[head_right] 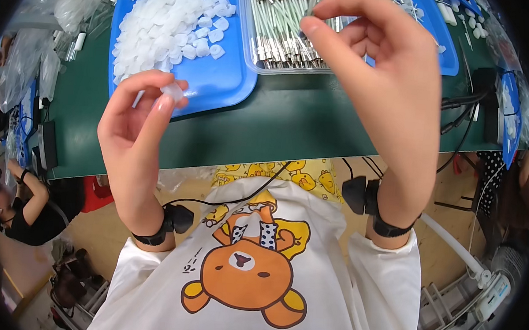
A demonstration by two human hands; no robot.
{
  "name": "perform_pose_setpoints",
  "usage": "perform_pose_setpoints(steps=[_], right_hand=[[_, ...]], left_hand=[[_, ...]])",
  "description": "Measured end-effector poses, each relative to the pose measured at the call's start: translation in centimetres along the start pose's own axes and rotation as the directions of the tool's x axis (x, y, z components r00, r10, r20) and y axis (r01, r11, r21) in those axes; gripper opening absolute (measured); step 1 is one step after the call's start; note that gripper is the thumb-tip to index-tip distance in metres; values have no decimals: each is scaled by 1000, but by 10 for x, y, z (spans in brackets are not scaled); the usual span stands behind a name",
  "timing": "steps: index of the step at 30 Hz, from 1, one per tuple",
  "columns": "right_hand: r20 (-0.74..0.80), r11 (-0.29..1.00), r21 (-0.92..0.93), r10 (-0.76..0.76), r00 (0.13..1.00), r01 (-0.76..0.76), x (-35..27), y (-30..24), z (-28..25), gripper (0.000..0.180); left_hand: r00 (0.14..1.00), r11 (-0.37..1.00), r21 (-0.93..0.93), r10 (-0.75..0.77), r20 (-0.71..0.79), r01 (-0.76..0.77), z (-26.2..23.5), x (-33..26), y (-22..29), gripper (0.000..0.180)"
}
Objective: Assembling small white plastic caps and metal pins onto electronic components at a factory workbench.
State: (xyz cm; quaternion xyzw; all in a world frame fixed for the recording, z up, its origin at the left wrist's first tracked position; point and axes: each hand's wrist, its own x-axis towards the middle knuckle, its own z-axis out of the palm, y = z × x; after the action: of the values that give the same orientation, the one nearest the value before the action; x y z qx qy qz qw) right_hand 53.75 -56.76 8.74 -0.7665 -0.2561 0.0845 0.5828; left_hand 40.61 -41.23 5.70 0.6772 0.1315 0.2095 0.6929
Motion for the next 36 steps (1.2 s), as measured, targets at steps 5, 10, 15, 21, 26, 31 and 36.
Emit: perform_pose_setpoints(steps=[5,10,15,21,26,31,36], right_hand=[[39,962,267,-76,996,63,-24,-7,2,19],[-49,911,403,-74,996,87,-36,-7,15,26],[-115,897,433,-41,992,87,-23,14,23,21],[-82,916,394,-49,995,78,-16,19,18,21],[-52,883,469,28,998,-1,-25,13,18,22],[-61,872,486,-31,998,57,-38,2,18,22],[-12,849,486,-229,973,206,-48,-2,18,16]], left_hand=[[977,880,-446,-80,198,162,8,-13,11,31],[952,791,-541,-168,257,286,23,-20,18,34],[957,866,-438,-137,257,242,28,-13,0,28],[948,850,-429,-233,217,307,30,-9,-19,29],[940,817,-474,-234,249,329,30,-10,-21,32],[947,809,-510,-173,270,293,31,-11,-8,34],[948,771,-565,-162,274,295,33,-15,5,37]])
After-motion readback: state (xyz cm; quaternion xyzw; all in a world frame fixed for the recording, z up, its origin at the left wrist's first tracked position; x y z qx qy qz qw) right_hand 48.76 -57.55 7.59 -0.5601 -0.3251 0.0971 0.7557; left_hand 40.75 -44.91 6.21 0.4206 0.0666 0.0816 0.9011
